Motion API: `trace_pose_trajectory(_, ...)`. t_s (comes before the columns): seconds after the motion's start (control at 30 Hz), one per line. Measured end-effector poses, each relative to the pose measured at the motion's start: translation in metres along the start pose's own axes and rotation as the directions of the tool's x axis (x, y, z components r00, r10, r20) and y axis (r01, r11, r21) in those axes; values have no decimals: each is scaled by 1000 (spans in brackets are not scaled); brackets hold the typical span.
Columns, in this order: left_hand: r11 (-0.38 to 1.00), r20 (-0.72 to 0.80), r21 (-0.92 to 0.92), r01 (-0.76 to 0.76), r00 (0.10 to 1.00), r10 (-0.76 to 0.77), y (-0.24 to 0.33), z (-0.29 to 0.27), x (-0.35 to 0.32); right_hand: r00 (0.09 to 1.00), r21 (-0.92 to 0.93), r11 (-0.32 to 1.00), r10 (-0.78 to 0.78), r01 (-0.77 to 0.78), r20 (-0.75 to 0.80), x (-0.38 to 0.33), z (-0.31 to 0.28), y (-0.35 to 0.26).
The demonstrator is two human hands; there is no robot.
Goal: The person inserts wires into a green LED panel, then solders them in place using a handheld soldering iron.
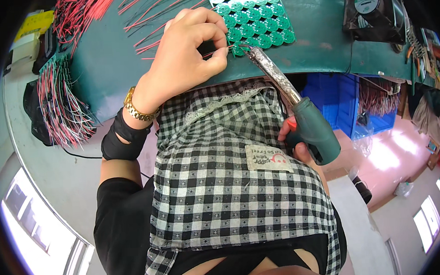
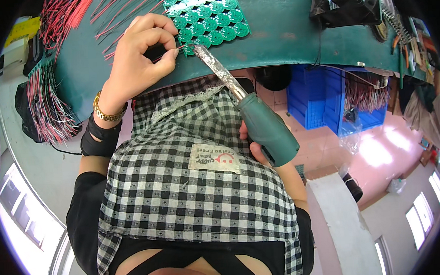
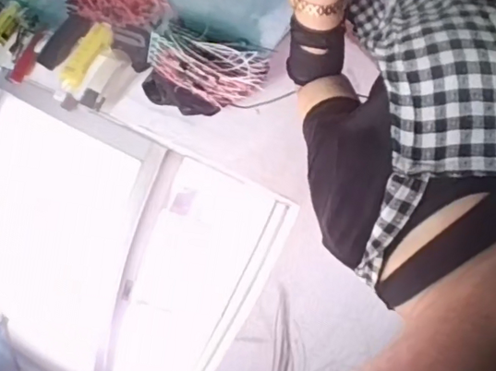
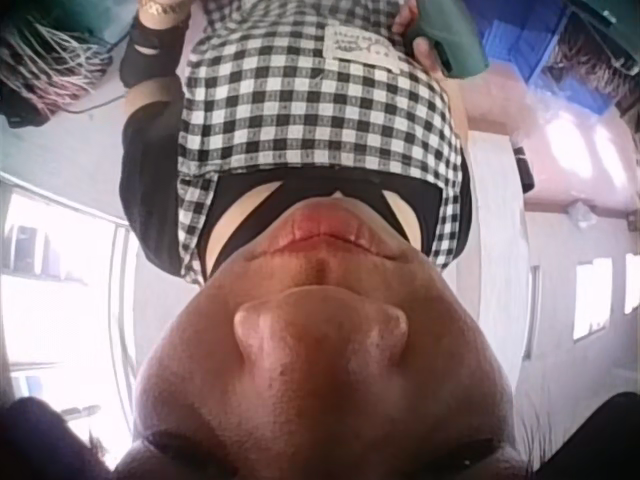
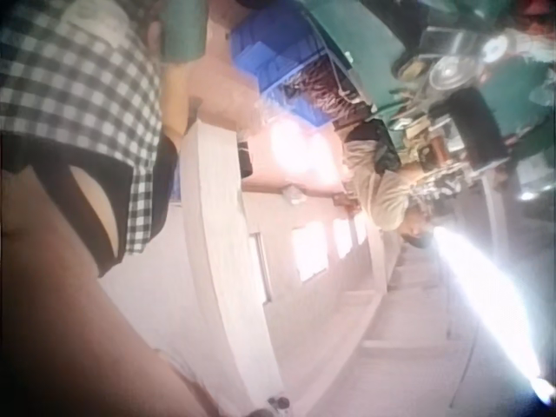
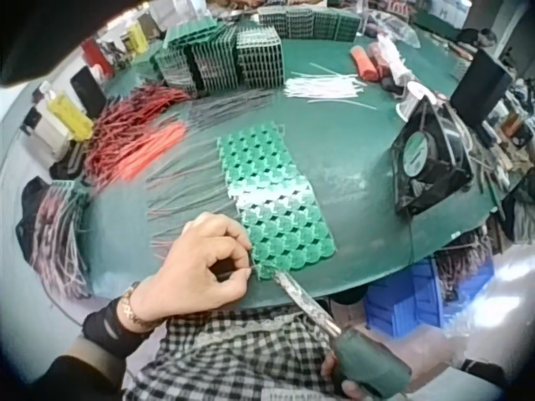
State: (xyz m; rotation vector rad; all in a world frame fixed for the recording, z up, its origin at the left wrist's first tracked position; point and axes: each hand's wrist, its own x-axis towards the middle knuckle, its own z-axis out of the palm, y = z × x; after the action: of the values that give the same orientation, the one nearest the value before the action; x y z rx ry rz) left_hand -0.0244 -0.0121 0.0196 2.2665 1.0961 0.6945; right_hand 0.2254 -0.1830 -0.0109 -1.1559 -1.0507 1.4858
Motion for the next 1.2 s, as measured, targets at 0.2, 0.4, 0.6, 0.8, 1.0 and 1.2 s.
trace_pose_trajectory(0.2,999,-12,10,-34,999,34,-1,2,1,999,25,999,28,-28,-17,0,0,2)
trace_pose_trajectory(0.4,1000,-10,12,-28,1000,28,-2,2,0,1000,-4,1000,-4,4,21,1,0,2)
trace_pose_trajectory(0.6,999,-3,37,-27,1000,27,-2,2,-2,998,-16,998,-55,55,4,1,4,-1)
trace_pose_trajectory(0.8,999,10,41,-3,1000,3,-2,1,-1,990,-109,991,-88,76,-106,6,1,-5)
trace_pose_trajectory(1.0,997,31,71,-24,999,22,3,0,7,984,-115,991,-92,75,-152,9,-1,2)
trace_pose_trajectory(1.2,984,165,145,-106,983,82,10,-42,32,998,-126,991,49,-42,49,10,-16,4)
